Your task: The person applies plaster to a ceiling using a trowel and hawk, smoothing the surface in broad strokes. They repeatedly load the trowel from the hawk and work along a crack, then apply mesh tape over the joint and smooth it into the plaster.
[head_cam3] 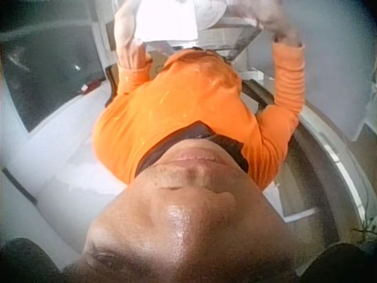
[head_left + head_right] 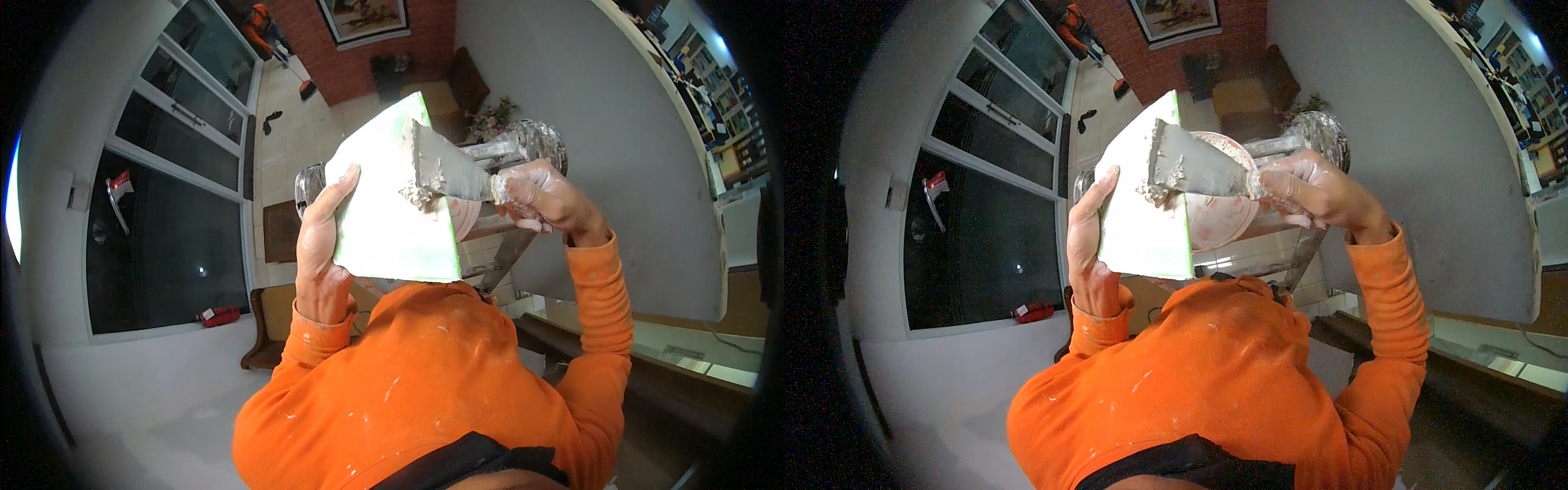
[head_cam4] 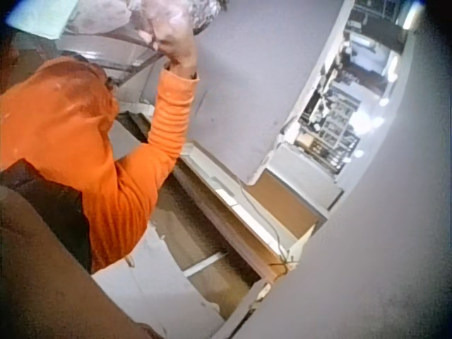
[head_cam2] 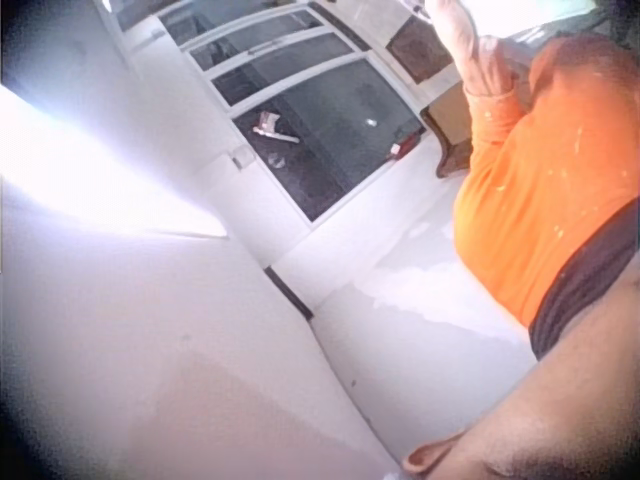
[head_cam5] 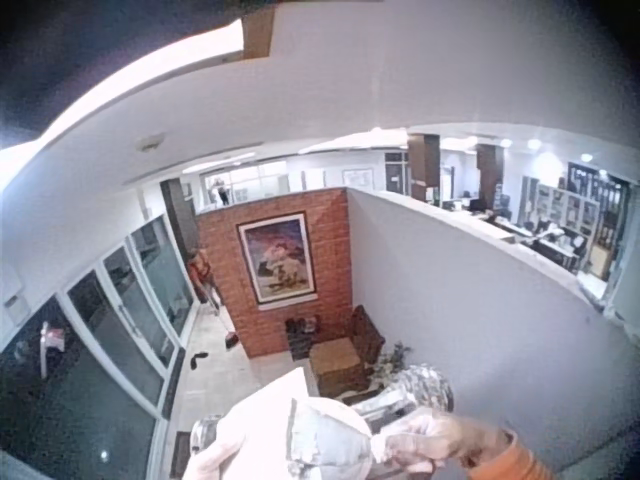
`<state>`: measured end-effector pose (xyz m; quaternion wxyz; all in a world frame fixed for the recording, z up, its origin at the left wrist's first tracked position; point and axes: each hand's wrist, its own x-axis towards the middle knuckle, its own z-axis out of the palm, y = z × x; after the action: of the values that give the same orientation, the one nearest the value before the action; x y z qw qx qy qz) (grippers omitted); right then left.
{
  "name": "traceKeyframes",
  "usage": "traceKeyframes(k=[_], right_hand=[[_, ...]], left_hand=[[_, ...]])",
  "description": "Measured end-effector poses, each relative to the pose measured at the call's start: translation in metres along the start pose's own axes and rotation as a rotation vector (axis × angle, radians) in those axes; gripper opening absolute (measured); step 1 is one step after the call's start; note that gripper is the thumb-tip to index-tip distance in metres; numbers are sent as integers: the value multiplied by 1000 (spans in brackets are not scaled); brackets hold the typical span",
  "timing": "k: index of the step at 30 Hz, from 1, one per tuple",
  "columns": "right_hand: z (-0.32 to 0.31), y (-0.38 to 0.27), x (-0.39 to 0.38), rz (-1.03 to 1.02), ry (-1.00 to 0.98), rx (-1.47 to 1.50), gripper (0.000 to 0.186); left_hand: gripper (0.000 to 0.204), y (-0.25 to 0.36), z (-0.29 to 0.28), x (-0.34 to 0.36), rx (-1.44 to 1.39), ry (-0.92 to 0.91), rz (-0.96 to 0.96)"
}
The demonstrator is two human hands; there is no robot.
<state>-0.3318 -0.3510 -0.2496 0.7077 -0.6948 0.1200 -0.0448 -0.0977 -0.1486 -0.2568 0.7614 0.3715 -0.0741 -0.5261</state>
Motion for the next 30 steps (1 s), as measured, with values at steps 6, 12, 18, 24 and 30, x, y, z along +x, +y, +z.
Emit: traceKeyframes(k=[6,12,18,24,30], right_hand=[[-1,18,-18,186,-12,14,43],[27,15,-21,3,273,-414,38],[49,26,11,-190,492,-1381,20],[47,86,33,-362,536,-1336,22],[54,47,0,-600,631,-1055,65]], left_hand=[[33,-3,-6,2,-31,16,25],[40,14,1,7,-79,19,149],[38,-2,12,16,-94,5,239],[36,-4,53,11,-92,-100,70],[37,15,89,5,81,-362,-231]])
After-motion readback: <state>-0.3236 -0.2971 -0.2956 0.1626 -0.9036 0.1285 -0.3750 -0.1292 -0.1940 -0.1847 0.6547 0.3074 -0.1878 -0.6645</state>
